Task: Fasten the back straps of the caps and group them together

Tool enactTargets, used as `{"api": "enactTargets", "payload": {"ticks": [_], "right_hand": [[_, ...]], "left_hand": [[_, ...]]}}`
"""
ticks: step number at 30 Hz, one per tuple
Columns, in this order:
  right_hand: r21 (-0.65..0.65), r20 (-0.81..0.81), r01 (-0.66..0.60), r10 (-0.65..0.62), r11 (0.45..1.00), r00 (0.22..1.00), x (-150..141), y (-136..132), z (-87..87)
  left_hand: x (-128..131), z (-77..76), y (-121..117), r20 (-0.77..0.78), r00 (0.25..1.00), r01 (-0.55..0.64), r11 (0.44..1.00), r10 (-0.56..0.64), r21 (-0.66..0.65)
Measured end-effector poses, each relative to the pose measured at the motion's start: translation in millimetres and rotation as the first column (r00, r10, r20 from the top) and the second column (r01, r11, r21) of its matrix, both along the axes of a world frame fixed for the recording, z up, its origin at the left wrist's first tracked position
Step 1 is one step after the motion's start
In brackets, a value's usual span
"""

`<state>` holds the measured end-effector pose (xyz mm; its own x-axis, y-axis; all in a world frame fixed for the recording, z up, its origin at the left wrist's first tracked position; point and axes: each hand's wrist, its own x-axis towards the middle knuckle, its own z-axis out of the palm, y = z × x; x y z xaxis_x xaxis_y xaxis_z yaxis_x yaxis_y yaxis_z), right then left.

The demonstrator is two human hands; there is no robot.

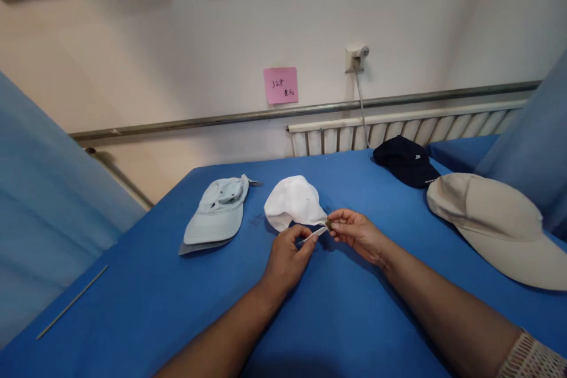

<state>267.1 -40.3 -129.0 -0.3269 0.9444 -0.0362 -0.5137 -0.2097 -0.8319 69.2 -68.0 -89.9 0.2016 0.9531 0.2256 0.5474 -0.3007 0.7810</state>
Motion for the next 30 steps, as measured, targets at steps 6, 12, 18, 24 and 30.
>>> {"api": "enactTargets", "payload": {"ticks": [6,12,18,24,30], "right_hand": [[0.007,-0.011,-0.014,0.014,1.000,1.000,-5,-3,-5.7],[0.030,0.061,-0.012,0.010,0.999,0.998,-9,-6,-6.0],[0.093,0.117,0.001,-0.012,0.996,0.993,-11,-7,-9.6],[0.170,0.158,0.003,-0.030,0.985,0.987,-13,-8,-11.1],[0.187,0.217,-0.056,0.014,0.981,0.976,-20,-12,-8.9]], "left_hand": [[-5,-4.7,8,0.035,0.999,0.009,0.994,-0.005,-0.110],[-9,-5.6,10,0.027,0.999,0.037,0.994,-0.035,-0.104],[-10,-6.4,8,-0.020,0.999,0.041,0.993,-0.043,-0.107],[-10,-5.5,7,-0.052,0.997,0.053,0.997,-0.056,-0.050],[-9,-7.9,4,-0.132,0.987,0.098,0.995,-0.094,0.023]]}}
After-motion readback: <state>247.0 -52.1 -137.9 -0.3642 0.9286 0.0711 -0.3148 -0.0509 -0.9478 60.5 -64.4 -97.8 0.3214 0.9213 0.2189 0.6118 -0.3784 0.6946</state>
